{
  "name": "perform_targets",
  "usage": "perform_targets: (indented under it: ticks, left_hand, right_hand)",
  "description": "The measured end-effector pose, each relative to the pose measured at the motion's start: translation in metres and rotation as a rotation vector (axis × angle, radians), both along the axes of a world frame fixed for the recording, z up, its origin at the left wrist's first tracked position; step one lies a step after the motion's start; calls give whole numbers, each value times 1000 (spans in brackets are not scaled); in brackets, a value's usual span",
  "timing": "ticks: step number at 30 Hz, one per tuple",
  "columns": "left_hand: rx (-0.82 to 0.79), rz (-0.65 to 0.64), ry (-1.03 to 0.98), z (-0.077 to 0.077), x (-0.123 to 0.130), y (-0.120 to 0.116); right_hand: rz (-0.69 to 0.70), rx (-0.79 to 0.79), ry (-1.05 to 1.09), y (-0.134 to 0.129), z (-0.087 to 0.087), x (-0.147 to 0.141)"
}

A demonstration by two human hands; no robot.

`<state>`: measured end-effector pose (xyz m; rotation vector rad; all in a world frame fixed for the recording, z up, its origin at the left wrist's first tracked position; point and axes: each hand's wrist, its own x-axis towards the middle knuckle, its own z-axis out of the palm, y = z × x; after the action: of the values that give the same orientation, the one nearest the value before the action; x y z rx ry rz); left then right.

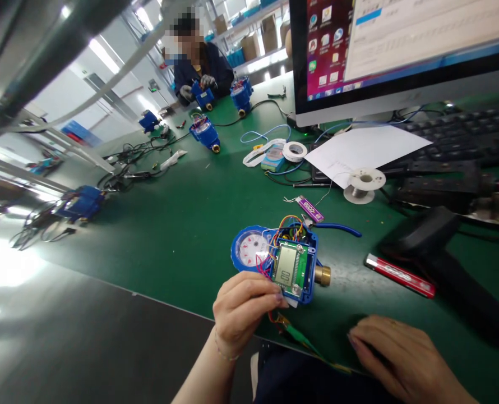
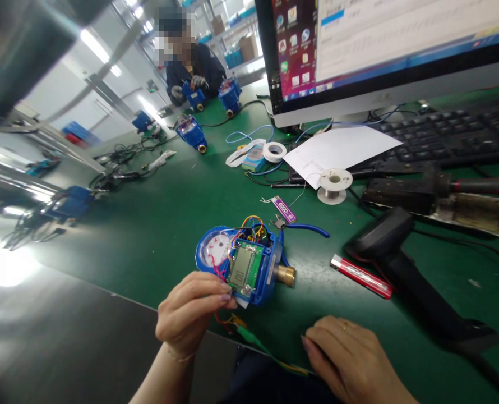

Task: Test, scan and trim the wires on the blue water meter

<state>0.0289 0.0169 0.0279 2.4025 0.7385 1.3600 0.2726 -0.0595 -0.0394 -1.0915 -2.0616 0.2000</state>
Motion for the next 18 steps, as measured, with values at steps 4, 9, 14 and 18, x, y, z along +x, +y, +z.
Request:
perform_targets:
  ticks: [4,9,14,18]
  left_hand:
    - [-34,-7,30,2,0,3]
    - [-41,-28,40,-2,0,9]
    - [-22,-41,68,6,0,13]
    - [-25,-112,173,4,-7,15]
  right_hand:
    - [14,-31,0,-1,-4,1]
    - [4,-28,19,-1,-6,-2]
    - [-15,-8,44,-2,22,0]
    - [-205,96,-24,-6,47,61]
